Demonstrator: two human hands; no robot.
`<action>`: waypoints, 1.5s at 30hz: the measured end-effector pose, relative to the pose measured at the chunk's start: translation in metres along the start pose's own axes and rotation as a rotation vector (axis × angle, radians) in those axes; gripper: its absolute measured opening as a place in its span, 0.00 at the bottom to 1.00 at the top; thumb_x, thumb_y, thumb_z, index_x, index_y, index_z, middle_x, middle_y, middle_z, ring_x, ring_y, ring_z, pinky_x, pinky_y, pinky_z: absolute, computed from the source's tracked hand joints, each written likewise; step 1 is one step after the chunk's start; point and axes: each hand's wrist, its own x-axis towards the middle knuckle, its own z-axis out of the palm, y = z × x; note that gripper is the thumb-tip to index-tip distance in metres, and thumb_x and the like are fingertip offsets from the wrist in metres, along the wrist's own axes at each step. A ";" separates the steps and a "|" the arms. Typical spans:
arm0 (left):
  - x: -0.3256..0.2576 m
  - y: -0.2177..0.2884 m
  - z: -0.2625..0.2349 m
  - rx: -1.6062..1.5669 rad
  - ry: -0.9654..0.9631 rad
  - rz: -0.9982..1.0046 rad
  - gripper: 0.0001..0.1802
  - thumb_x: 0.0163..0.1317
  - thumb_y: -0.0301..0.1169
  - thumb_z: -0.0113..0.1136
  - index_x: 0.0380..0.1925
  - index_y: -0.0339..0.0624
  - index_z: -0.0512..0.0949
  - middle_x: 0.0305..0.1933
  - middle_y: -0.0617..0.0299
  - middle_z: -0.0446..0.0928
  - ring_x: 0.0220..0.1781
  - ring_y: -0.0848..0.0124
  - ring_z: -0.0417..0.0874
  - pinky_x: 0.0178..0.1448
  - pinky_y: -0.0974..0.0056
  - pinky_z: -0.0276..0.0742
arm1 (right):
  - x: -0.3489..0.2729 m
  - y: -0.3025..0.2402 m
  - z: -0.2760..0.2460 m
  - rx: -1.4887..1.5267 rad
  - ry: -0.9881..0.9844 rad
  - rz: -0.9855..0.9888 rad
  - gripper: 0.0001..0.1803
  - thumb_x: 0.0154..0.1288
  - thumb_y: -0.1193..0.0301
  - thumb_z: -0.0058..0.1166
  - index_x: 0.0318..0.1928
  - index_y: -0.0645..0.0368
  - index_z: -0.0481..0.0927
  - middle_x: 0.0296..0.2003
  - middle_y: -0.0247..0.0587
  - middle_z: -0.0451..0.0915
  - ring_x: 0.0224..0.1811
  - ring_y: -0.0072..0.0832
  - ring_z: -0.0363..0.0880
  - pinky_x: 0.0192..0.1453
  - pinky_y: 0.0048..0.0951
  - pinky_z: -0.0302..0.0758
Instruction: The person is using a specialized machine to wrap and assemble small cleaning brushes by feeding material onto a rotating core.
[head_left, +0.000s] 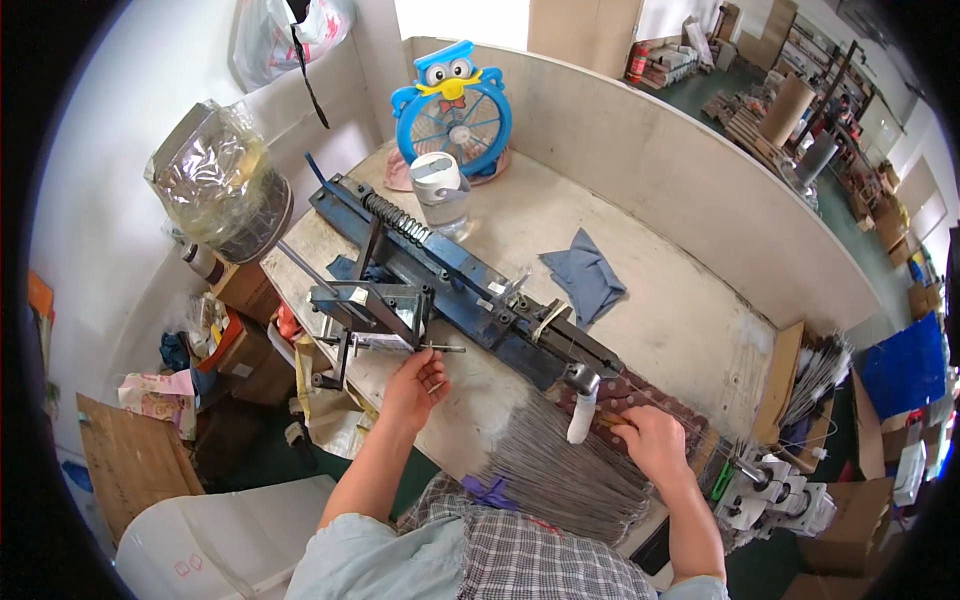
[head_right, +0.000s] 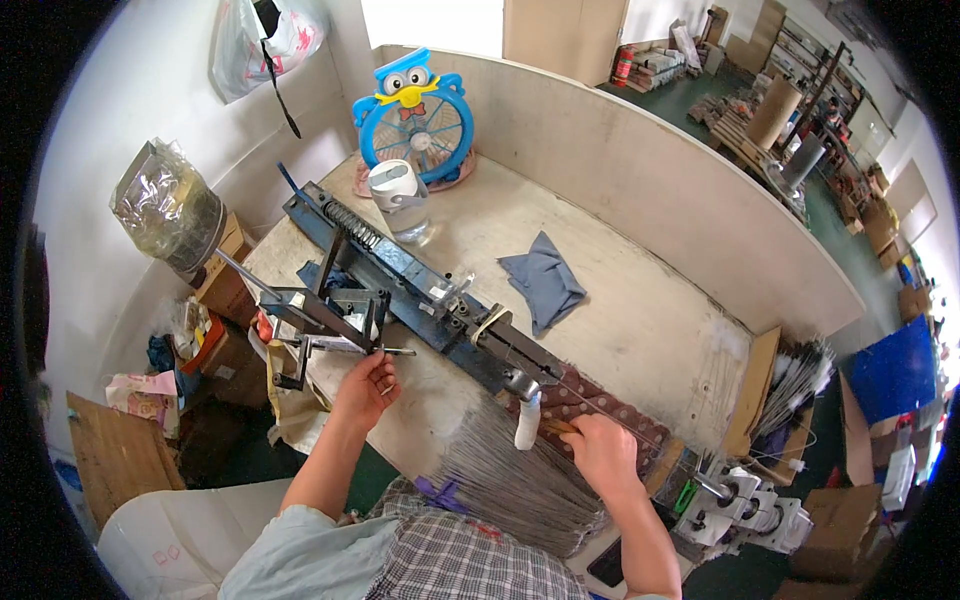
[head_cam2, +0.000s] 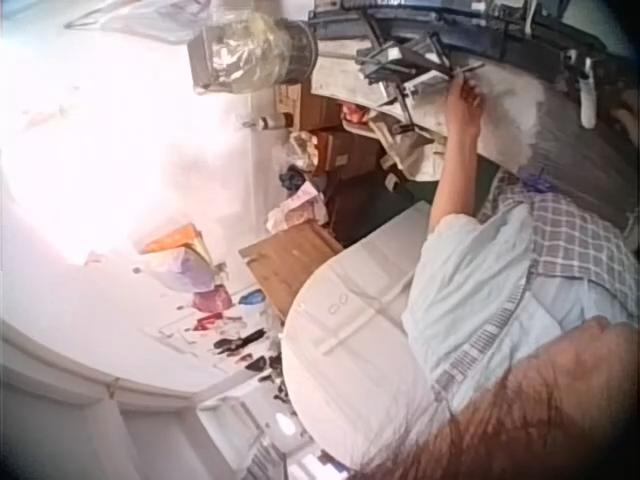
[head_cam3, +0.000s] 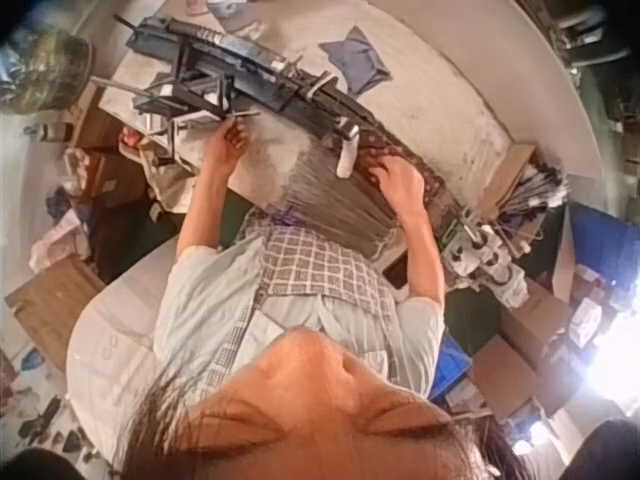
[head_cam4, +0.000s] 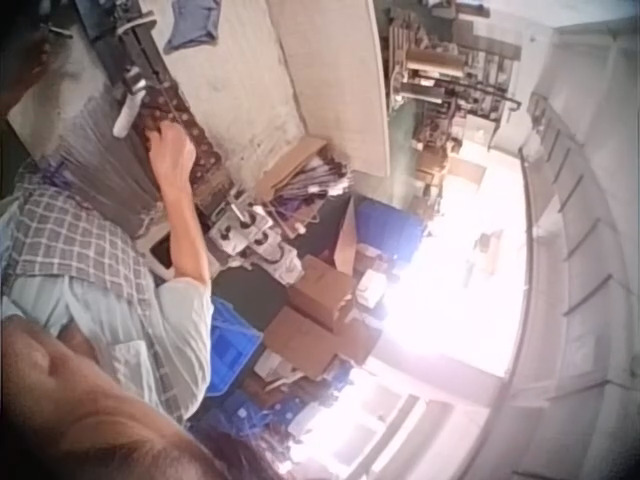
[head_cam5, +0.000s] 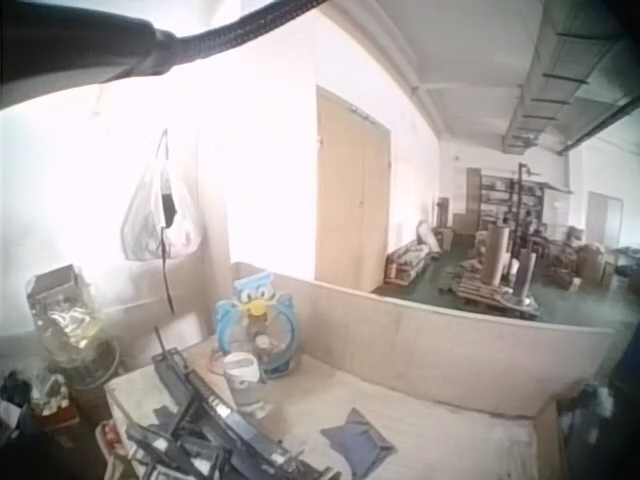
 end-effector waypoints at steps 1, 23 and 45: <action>0.001 -0.001 0.001 0.004 -0.002 -0.001 0.11 0.61 0.41 0.57 0.32 0.46 0.76 0.26 0.70 0.74 0.29 0.77 0.75 0.38 0.65 0.74 | -0.004 0.000 -0.004 0.003 0.001 0.004 0.12 0.55 0.65 0.58 0.37 0.59 0.81 0.30 0.44 0.79 0.36 0.43 0.78 0.39 0.39 0.74; -0.078 -0.140 0.189 0.441 -0.730 0.141 0.11 0.66 0.34 0.52 0.36 0.36 0.77 0.32 0.63 0.78 0.28 0.80 0.73 0.34 0.74 0.68 | -0.042 0.065 -0.052 0.848 0.239 0.081 0.10 0.56 0.70 0.60 0.38 0.60 0.82 0.30 0.39 0.80 0.33 0.32 0.77 0.38 0.29 0.73; -0.076 -0.103 0.175 0.286 -0.564 0.016 0.17 0.70 0.41 0.46 0.36 0.37 0.74 0.30 0.60 0.77 0.28 0.76 0.77 0.32 0.72 0.71 | 0.016 0.014 -0.048 0.495 0.121 -0.037 0.08 0.58 0.65 0.54 0.33 0.54 0.83 0.27 0.43 0.78 0.33 0.38 0.77 0.37 0.36 0.73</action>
